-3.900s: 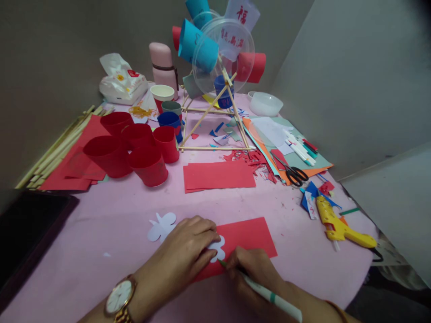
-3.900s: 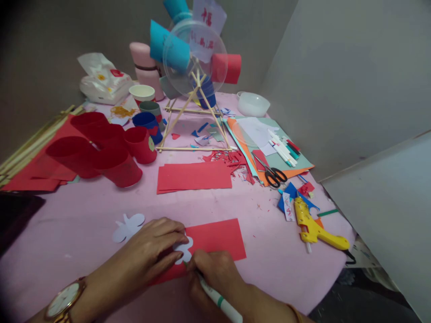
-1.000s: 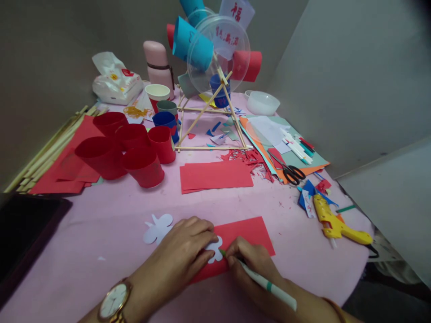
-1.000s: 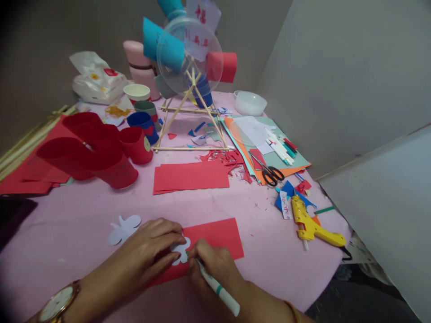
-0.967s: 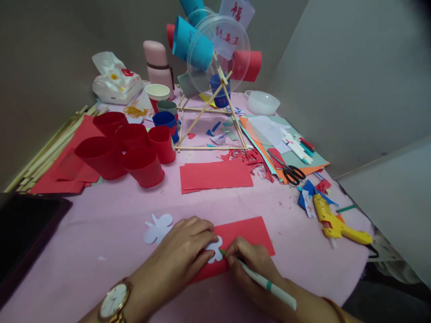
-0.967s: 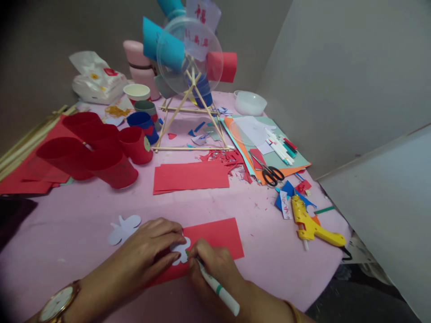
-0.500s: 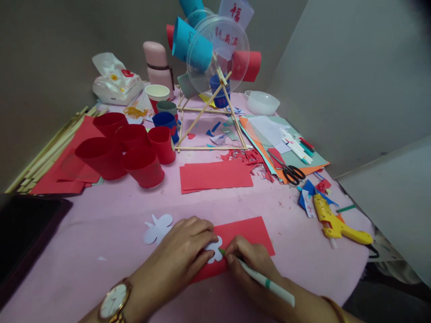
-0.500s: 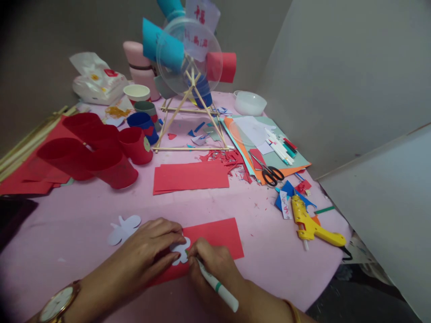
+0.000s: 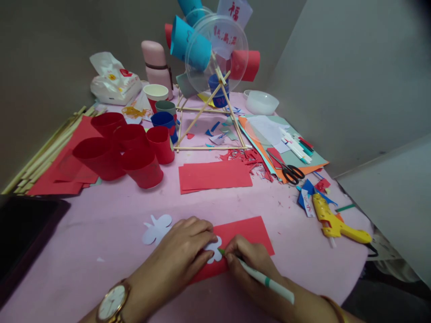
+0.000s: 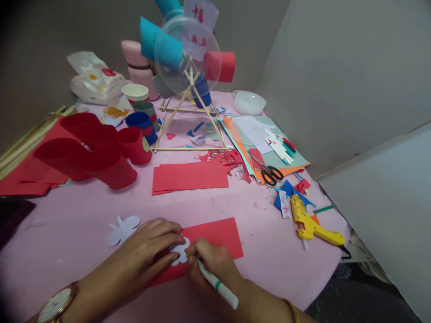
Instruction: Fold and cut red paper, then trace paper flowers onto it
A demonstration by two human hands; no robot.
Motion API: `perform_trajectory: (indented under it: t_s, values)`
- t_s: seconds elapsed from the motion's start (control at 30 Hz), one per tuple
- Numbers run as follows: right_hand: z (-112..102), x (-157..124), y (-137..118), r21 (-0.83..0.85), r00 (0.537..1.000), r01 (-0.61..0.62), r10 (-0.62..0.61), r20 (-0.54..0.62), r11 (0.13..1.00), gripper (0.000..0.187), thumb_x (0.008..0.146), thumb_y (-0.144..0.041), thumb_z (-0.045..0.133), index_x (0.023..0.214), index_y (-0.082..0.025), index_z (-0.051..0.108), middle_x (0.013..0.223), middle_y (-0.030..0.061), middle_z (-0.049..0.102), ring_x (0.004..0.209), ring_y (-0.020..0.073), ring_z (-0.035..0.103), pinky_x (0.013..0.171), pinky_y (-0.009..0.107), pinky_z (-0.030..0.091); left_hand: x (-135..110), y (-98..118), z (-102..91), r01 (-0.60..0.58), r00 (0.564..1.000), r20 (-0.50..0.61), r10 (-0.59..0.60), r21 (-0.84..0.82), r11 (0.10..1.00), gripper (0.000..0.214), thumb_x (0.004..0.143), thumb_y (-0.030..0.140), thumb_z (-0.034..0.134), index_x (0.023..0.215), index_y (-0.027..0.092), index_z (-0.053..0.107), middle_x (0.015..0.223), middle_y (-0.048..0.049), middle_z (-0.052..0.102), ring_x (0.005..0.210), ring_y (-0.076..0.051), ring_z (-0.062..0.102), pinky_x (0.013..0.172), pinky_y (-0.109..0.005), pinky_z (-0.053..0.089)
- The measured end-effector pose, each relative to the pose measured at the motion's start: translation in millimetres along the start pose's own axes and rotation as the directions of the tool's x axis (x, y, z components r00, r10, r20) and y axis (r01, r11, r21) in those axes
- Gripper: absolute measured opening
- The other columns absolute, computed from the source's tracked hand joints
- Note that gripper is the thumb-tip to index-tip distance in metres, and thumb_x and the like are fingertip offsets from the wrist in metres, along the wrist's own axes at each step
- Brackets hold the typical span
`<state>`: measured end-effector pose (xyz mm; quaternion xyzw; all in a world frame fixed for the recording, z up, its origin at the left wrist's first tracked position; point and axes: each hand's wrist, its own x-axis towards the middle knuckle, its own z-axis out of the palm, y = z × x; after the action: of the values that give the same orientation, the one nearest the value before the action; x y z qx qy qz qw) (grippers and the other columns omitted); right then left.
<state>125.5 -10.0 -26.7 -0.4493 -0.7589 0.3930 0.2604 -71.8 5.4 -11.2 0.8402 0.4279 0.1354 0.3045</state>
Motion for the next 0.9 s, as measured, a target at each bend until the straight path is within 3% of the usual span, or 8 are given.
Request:
perform_trajectory:
  t_s: [0.5,0.9]
  values:
    - [0.1,-0.9,2.3,0.018,1.0,-0.006,0.006,-0.014,1.0,0.01,0.085,-0.019,0.04,0.076,-0.021,0.046,0.056,-0.0049,0.051,0.045,0.0095,0.045,0.045,0.019,0.035,0.0,-0.1,1.4,-0.019,1.0,-0.022,0.019,0.016,1.0,0.017,0.088,0.017,0.049,0.099,0.024,0.059,0.102,-0.0035,0.06,0.091,-0.021,0.052,0.079,-0.036,0.039]
    - [-1.1,-1.1,-0.6,-0.004,0.999,-0.023,0.023,-0.027,1.0,0.011,0.085,-0.019,0.039,0.076,-0.021,0.047,0.06,-0.0027,0.058,0.048,0.0102,0.051,0.047,0.019,0.038,-1.0,-0.9,1.6,-0.03,0.999,-0.034,0.031,0.022,0.999,0.018,0.087,0.015,0.049,0.099,0.024,0.059,0.102,-0.0037,0.06,0.092,-0.02,0.052,0.08,-0.035,0.039]
